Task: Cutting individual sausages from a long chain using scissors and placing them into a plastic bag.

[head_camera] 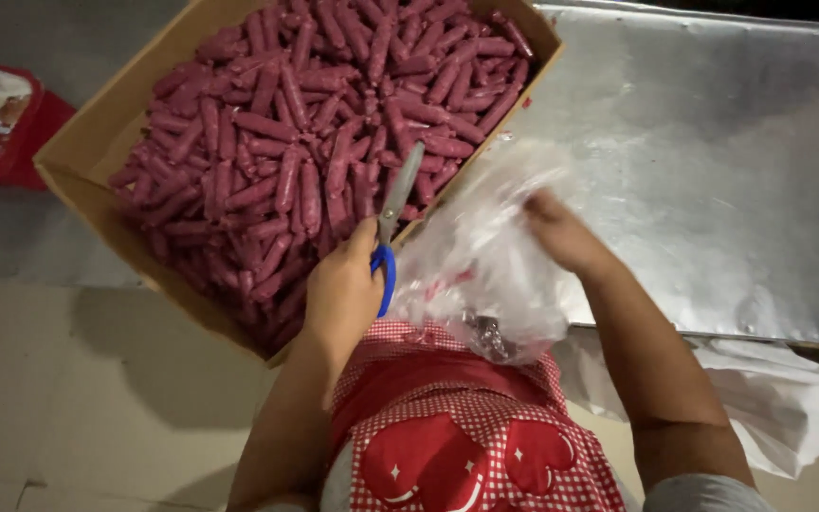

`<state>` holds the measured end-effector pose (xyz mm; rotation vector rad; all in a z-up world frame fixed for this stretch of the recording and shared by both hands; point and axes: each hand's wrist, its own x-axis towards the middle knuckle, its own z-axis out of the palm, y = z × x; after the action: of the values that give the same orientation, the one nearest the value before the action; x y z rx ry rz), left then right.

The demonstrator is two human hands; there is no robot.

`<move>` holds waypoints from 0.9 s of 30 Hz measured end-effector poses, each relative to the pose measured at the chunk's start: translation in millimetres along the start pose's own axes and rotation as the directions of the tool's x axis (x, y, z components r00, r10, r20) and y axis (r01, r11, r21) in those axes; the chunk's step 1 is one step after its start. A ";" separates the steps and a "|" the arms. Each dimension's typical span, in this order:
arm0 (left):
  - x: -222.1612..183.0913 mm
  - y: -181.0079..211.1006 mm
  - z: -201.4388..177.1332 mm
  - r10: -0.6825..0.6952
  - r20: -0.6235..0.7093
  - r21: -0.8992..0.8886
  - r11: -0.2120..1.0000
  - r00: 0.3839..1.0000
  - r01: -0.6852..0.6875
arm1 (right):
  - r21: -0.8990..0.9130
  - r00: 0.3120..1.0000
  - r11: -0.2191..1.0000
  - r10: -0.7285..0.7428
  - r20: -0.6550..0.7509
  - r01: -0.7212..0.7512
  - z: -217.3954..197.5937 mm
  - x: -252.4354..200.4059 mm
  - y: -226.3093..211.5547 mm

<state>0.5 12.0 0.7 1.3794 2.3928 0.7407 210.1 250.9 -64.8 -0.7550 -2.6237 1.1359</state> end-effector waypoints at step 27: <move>96.5 50.7 174.6 0.436 -0.063 0.202 0.887 0.898 -0.416 | 0.827 0.814 0.479 0.329 -0.478 0.293 -164.8 -104.6 -35.7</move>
<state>71.8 167.0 -114.5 2.0348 2.3042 0.7231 344.7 279.5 78.1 -0.6961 -1.1883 1.6723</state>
